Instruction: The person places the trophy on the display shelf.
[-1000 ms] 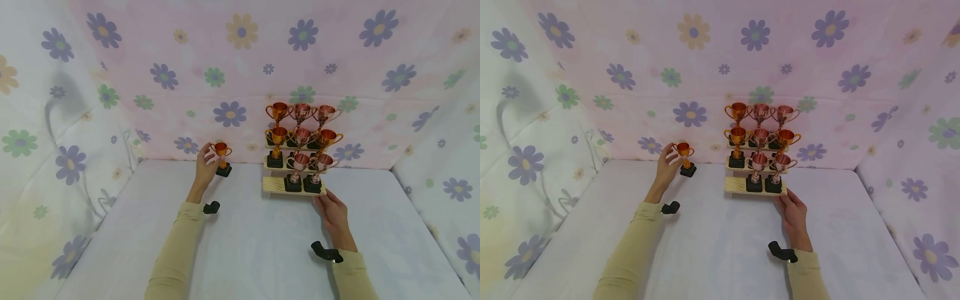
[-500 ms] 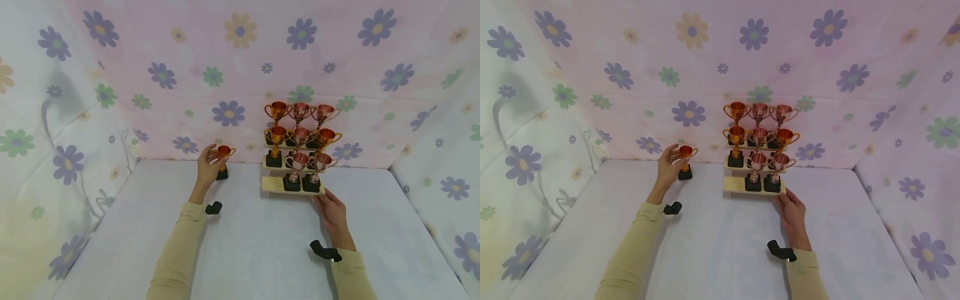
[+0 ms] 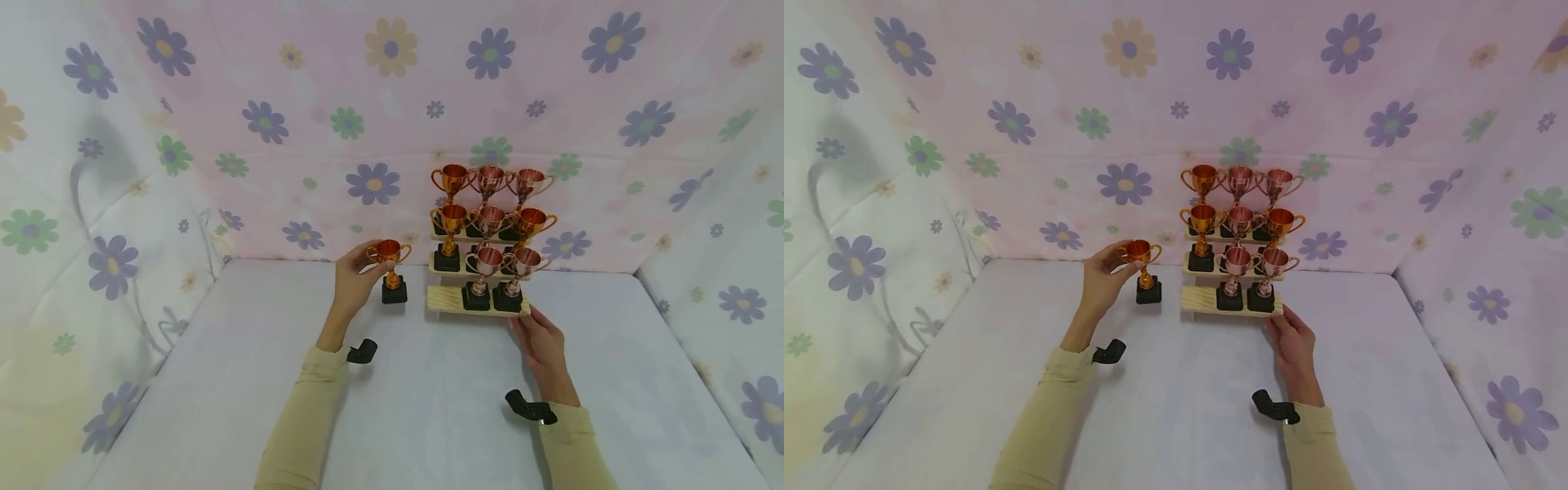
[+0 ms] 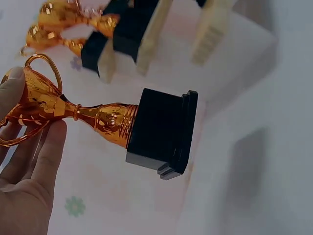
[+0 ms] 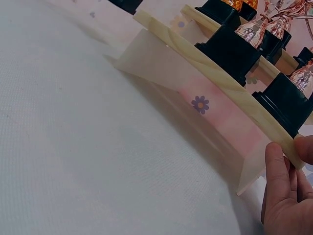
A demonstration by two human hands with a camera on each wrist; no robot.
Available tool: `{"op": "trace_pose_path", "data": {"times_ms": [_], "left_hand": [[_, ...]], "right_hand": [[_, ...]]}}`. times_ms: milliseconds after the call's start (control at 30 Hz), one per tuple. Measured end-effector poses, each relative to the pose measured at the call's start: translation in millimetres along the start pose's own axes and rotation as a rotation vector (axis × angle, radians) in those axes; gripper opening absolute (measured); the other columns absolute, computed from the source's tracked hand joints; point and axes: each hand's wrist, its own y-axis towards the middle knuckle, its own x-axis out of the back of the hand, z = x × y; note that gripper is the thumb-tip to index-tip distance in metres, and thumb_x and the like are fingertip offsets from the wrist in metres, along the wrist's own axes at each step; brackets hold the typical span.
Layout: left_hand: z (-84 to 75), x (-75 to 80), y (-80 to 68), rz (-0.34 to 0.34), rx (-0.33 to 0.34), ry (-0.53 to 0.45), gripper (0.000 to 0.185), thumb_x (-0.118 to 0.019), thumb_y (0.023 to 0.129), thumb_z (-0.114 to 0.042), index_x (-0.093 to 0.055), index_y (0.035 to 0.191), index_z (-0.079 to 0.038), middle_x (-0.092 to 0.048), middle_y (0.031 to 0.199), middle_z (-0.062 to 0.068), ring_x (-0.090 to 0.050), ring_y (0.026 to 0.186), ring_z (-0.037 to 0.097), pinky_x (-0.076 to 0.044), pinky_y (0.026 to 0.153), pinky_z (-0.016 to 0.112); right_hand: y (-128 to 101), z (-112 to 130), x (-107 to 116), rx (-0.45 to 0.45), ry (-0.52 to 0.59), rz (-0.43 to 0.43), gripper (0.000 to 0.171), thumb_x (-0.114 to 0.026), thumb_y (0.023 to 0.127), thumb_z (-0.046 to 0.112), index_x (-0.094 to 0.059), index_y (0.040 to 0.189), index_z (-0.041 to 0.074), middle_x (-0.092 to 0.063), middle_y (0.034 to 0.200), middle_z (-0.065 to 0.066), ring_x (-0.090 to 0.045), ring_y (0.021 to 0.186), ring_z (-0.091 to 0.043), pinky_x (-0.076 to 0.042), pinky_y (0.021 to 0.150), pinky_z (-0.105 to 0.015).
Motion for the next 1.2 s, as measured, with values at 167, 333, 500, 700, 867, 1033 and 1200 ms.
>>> {"op": "trace_pose_path", "data": {"times_ms": [167, 333, 500, 700, 867, 1033, 1200], "left_hand": [[-8.7, -22.4, -6.8, 0.109, -0.041, -0.040, 0.043, -0.078, 0.087, 0.002, -0.067, 0.128, 0.002, -0.070, 0.116, 0.024, -0.067, 0.095, 0.016, -0.062, 0.084, 0.028], [-14.3, -44.4, -10.8, 0.213, -0.056, -0.062, 0.045, -0.078, 0.086, 0.004, -0.066, 0.129, 0.003, -0.068, 0.118, 0.023, -0.066, 0.094, 0.015, -0.062, 0.084, 0.029], [-15.0, -63.4, -10.2, 0.221, -0.078, -0.064, 0.046, -0.079, 0.085, 0.003, -0.066, 0.129, 0.002, -0.068, 0.121, 0.021, -0.065, 0.097, 0.016, -0.061, 0.088, 0.032], [-8.1, -80.0, -6.1, 0.184, -0.076, -0.068, 0.047, -0.080, 0.085, 0.000, -0.067, 0.129, 0.002, -0.067, 0.125, 0.020, -0.066, 0.102, 0.022, -0.060, 0.091, 0.034], [-2.8, -87.5, -3.4, 0.160, -0.072, -0.078, 0.047, -0.078, 0.086, 0.004, -0.064, 0.131, 0.005, -0.066, 0.125, 0.025, -0.066, 0.104, 0.028, -0.061, 0.091, 0.036], [-12.3, -91.3, -5.0, 0.162, -0.046, -0.059, 0.047, -0.076, 0.088, 0.004, -0.063, 0.133, 0.006, -0.066, 0.126, 0.026, -0.066, 0.105, 0.030, -0.060, 0.091, 0.035], [-30.8, -92.3, -9.8, 0.162, -0.041, -0.051, 0.045, -0.075, 0.089, 0.003, -0.062, 0.132, 0.007, -0.065, 0.125, 0.027, -0.067, 0.107, 0.033, -0.060, 0.092, 0.035]], "right_hand": [[2, -2, 1, 0.005, -0.014, -0.009, 0.057, -0.049, 0.108, 0.017, -0.028, 0.161, 0.013, -0.033, 0.164, -0.007, -0.048, 0.133, -0.011, -0.047, 0.105, -0.020], [1, -2, 0, 0.002, -0.010, -0.006, 0.057, -0.049, 0.108, 0.016, -0.028, 0.161, 0.012, -0.034, 0.163, -0.007, -0.049, 0.130, -0.010, -0.048, 0.104, -0.019], [1, -2, 0, 0.001, 0.007, -0.004, 0.057, -0.049, 0.108, 0.015, -0.029, 0.161, 0.012, -0.034, 0.162, -0.007, -0.050, 0.130, -0.010, -0.048, 0.104, -0.019], [0, -2, 0, 0.008, -0.005, -0.006, 0.057, -0.049, 0.108, 0.015, -0.028, 0.161, 0.012, -0.034, 0.162, -0.007, -0.049, 0.131, -0.010, -0.047, 0.105, -0.020], [0, -2, 0, 0.013, -0.006, -0.001, 0.058, -0.049, 0.108, 0.015, -0.028, 0.161, 0.011, -0.033, 0.163, -0.008, -0.048, 0.132, -0.011, -0.047, 0.106, -0.020], [0, -1, 0, 0.012, 0.006, 0.007, 0.058, -0.049, 0.108, 0.014, -0.027, 0.161, 0.011, -0.033, 0.162, -0.008, -0.049, 0.131, -0.010, -0.048, 0.105, -0.020], [1, -1, 0, 0.014, 0.019, 0.004, 0.057, -0.049, 0.107, 0.013, -0.029, 0.161, 0.010, -0.034, 0.162, -0.008, -0.049, 0.130, -0.010, -0.048, 0.104, -0.020]]}}
